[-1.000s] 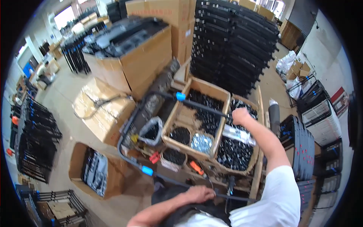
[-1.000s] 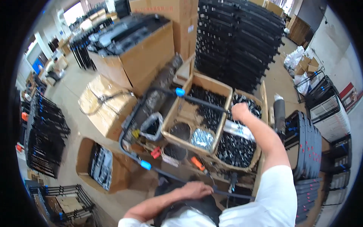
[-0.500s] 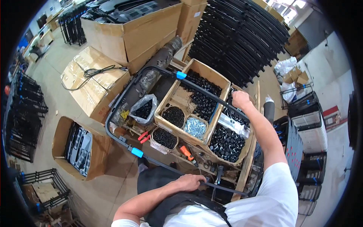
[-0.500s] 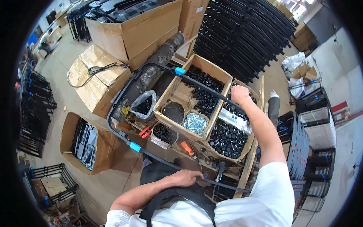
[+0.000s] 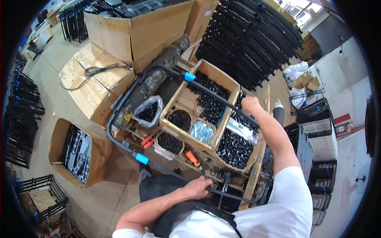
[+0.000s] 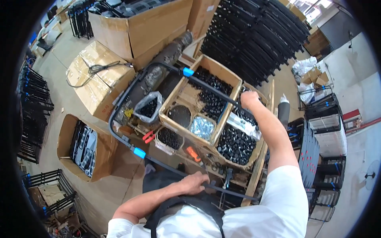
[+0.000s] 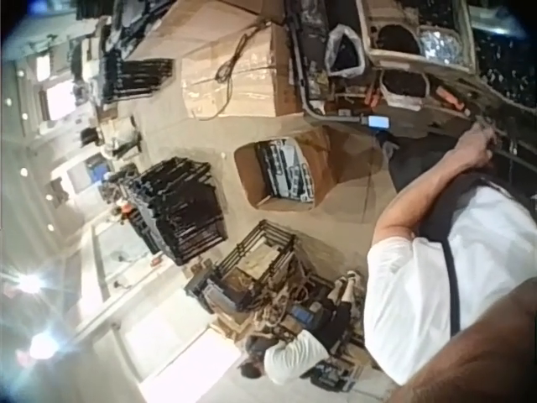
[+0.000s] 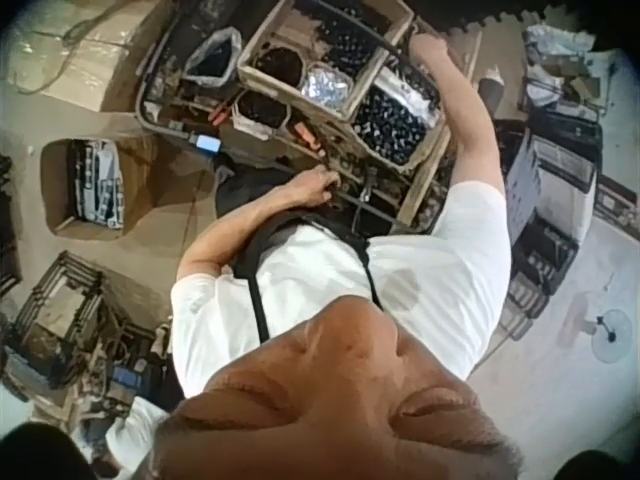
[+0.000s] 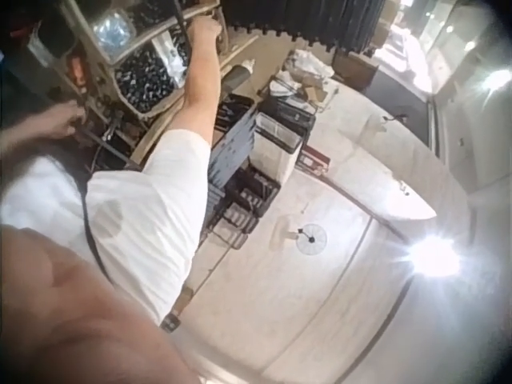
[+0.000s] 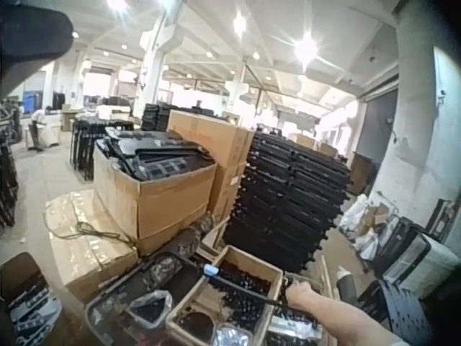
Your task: Assembling black plastic components by securing them with screws using an electric screwdriver and removing wire ties.
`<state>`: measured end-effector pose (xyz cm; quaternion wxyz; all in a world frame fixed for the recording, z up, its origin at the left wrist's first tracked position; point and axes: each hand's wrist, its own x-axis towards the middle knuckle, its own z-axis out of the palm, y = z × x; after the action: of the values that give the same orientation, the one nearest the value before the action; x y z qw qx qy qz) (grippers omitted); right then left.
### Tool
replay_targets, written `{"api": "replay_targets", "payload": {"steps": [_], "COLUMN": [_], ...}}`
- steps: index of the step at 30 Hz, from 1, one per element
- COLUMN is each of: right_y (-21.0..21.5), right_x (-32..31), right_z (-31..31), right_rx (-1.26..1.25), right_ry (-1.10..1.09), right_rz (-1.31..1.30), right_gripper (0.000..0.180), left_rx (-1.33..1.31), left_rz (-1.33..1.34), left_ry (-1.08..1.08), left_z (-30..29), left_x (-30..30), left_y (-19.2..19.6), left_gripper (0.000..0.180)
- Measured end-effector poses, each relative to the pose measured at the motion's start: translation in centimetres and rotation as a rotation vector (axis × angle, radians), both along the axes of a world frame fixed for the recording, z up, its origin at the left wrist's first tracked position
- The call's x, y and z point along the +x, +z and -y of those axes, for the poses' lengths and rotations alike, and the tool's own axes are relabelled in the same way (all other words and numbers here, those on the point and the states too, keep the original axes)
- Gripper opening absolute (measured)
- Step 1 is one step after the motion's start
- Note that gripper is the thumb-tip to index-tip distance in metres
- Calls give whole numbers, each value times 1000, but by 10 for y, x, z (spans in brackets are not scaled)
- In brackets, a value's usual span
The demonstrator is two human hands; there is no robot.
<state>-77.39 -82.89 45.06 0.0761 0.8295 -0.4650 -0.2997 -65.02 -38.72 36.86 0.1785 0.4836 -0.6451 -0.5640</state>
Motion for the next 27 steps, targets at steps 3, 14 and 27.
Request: {"api": "replay_targets", "payload": {"steps": [3,14,27], "right_y": [7,-38,-25], "right_x": [5,-35,-12], "right_z": [-4,13,-7], "right_rx": [32,20,-10], "right_ry": [18,-136,-330], "right_rz": [91,342,431], "right_gripper": [33,63,55], "left_rx": [97,-178,-494], "left_rz": [119,58,-7], "left_ry": [-106,-247,-122], "left_z": [7,1,-6], "left_x": [4,-5,19], "left_y": [20,-3,-29], "left_gripper": [41,39,50]}}
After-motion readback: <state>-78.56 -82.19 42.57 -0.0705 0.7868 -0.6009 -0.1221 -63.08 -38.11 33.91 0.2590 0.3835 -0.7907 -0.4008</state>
